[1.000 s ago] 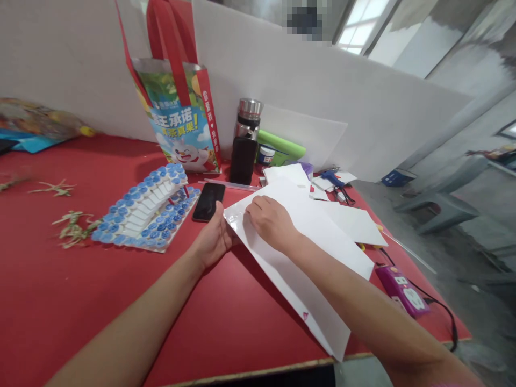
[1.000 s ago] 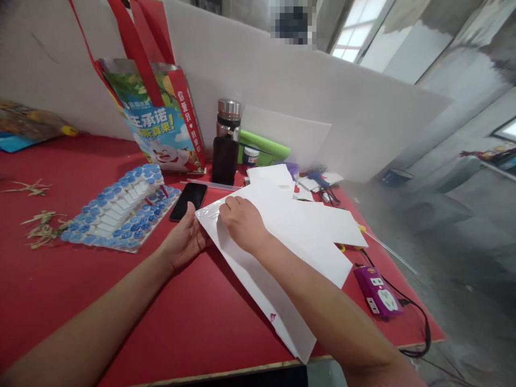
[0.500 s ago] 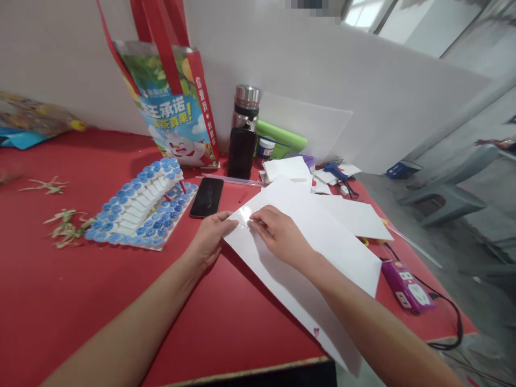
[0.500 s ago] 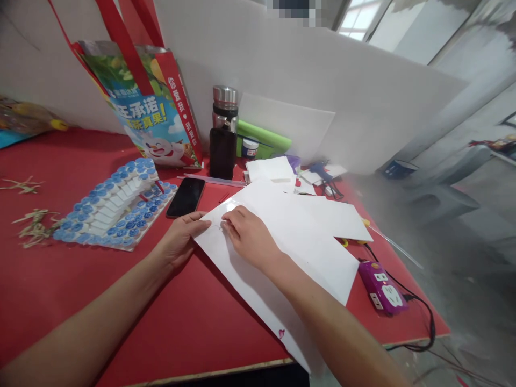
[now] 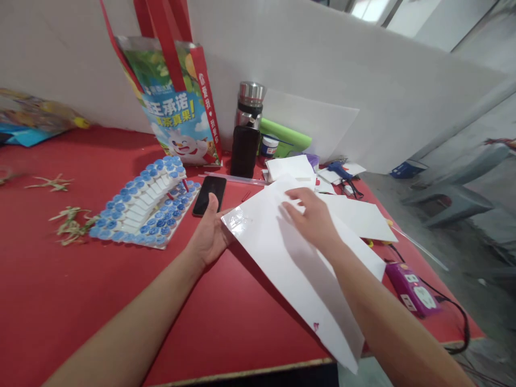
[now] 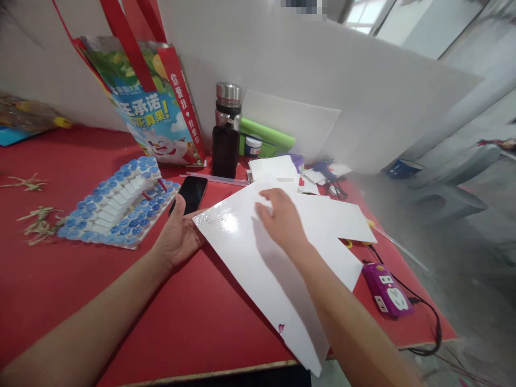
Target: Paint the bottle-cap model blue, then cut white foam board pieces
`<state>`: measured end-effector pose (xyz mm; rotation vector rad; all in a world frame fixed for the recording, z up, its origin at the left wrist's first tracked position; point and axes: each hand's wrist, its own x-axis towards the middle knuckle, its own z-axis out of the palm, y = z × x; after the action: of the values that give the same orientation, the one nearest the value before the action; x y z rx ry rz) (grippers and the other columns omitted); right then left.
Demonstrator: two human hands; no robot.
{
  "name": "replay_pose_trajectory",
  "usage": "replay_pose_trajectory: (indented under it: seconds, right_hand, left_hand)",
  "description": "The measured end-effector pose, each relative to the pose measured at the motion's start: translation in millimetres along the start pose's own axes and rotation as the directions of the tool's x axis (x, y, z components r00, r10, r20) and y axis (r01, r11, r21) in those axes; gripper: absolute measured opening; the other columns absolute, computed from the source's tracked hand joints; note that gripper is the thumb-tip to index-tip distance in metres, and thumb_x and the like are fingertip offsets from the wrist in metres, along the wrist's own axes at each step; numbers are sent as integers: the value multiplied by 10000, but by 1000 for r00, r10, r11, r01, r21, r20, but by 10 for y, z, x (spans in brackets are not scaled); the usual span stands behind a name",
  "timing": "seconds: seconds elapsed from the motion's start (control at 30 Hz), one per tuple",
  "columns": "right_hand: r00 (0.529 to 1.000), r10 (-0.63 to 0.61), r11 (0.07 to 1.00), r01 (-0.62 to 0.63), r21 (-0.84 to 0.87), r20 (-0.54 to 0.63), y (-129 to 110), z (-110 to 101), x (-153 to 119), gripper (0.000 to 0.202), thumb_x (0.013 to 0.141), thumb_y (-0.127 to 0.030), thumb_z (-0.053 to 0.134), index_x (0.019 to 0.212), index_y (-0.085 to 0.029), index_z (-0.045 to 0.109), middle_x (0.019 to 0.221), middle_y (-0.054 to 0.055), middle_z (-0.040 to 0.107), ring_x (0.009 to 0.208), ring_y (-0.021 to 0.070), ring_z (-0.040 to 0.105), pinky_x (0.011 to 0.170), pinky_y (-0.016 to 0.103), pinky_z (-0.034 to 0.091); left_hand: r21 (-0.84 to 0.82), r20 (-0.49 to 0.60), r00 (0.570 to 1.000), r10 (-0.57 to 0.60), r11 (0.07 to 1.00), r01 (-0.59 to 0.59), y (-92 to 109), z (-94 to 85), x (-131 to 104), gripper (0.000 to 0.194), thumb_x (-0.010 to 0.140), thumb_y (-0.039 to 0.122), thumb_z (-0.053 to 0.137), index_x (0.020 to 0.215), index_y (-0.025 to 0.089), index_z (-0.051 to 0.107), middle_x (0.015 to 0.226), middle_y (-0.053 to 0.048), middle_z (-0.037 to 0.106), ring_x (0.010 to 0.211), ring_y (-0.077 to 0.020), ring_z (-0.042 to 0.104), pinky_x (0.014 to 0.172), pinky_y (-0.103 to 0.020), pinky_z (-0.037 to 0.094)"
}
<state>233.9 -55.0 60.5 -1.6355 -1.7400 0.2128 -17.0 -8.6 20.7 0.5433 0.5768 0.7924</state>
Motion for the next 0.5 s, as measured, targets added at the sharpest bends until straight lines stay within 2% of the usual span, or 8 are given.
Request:
replay_pose_trajectory:
  seconds: [0.1,0.2,0.27,0.4,0.5]
  right_hand:
    - [981,189,966,-195,-169,-46,384,-242,62,411,940,-417,627,1278,-184,649,1336,190,683,1283,373,632,1085,569,500]
    - [928,373,920,-368,-135,14,723,-442,51,535,937,-526,634,1335,-168,630,1251,187,733,1194,361,694,1037,549,531]
    - [892,448,893,-445,-70,56,875,-521,24,586,910,-570,665,1346,-179,630,1213,157,755,1152,332,711,1004,511,547]
    - [855,510,858,-513,11,93,947,-546,-2,618,855,-592,730,1334,-207,664,1228,120,753,1121,301,702,981,457,538]
    - [818,552,820,-567,71,162,855,-499,14,540,844,-603,735,1211,-206,721,1086,90,775,968,263,715,861,392,552]
  left_hand:
    - [-11,188,982,14,1000,-13,2,-60,-13,1061,771,949,542,1339,70,716,1325,-241,741,1326,-414,655,1105,-465,535]
    - [16,373,927,50,998,-60,-5,-62,-59,1216,607,990,629,1452,115,647,1494,-236,635,1469,-459,510,1189,-517,454]
    - [44,453,889,65,994,-95,-15,-47,-91,1268,557,1005,633,1503,161,609,1564,-216,578,1522,-476,430,1212,-543,421]
    - [109,543,838,55,985,-135,-46,-44,-116,1285,548,1050,569,1539,232,578,1620,-170,528,1542,-484,391,1212,-554,413]
    - [128,571,819,50,980,-149,-70,-60,-120,1270,535,1059,585,1498,231,617,1568,-162,584,1495,-482,458,1170,-536,456]
